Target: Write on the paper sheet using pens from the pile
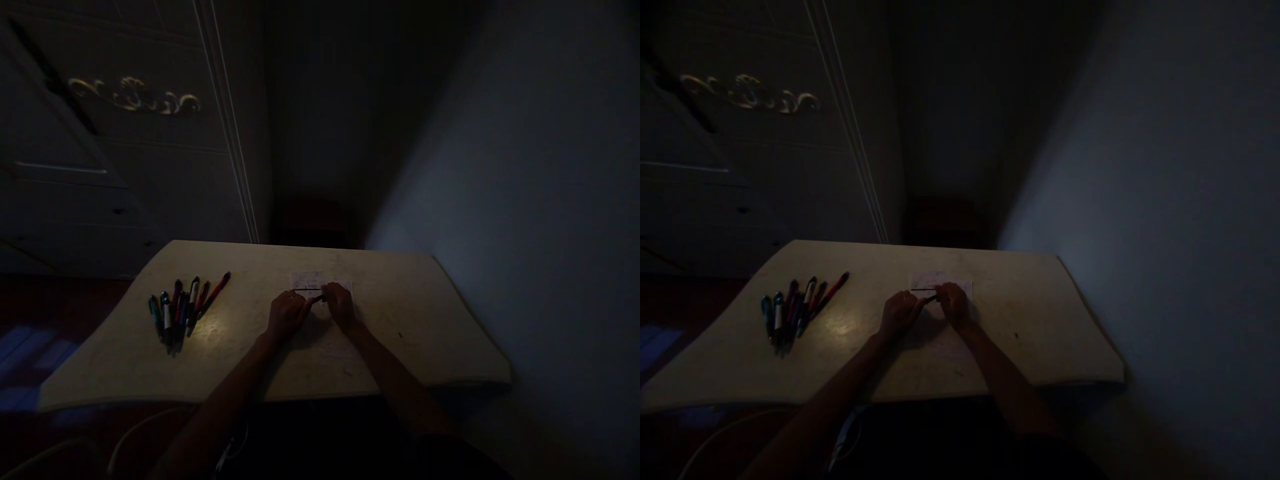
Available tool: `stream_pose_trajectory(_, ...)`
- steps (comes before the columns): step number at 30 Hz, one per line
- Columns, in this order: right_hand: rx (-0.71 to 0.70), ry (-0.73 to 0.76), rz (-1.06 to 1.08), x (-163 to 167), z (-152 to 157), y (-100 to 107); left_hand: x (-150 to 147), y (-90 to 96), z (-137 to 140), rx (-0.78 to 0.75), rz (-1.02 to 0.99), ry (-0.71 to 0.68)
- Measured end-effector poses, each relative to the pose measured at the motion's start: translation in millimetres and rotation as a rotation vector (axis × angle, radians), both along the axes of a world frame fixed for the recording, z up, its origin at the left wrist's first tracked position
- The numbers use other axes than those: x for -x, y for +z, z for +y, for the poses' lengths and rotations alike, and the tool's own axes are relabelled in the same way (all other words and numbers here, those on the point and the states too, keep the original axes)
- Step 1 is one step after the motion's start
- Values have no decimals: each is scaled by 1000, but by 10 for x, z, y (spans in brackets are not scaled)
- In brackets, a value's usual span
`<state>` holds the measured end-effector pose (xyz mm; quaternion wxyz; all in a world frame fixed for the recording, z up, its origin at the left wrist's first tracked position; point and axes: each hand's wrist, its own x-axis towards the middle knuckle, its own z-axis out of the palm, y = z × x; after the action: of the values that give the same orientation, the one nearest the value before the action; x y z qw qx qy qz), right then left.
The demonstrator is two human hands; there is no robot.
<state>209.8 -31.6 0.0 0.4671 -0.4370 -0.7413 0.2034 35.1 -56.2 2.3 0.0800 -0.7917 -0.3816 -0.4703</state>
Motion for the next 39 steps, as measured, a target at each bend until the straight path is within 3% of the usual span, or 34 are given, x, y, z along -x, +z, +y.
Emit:
stream_pose_trajectory(6,128,-9,152,3,3,15,8,-29,21,82,-66,20)
stream_pose_trajectory(12,248,9,269,23,30,-34,0,-23,24,12,-160,-13)
stream_pose_trajectory(17,343,92,336,44,23,7,18,-42,40,0,-132,47)
stream_pose_trajectory(29,226,137,193,39,-75,106,21,-57,7,130,-140,6)
stream_pose_trajectory(35,205,225,137,60,-81,101,17,-15,-6,61,-141,104)
stream_pose_trajectory(39,165,253,175,59,-49,82,32,-2,12,93,-113,115)
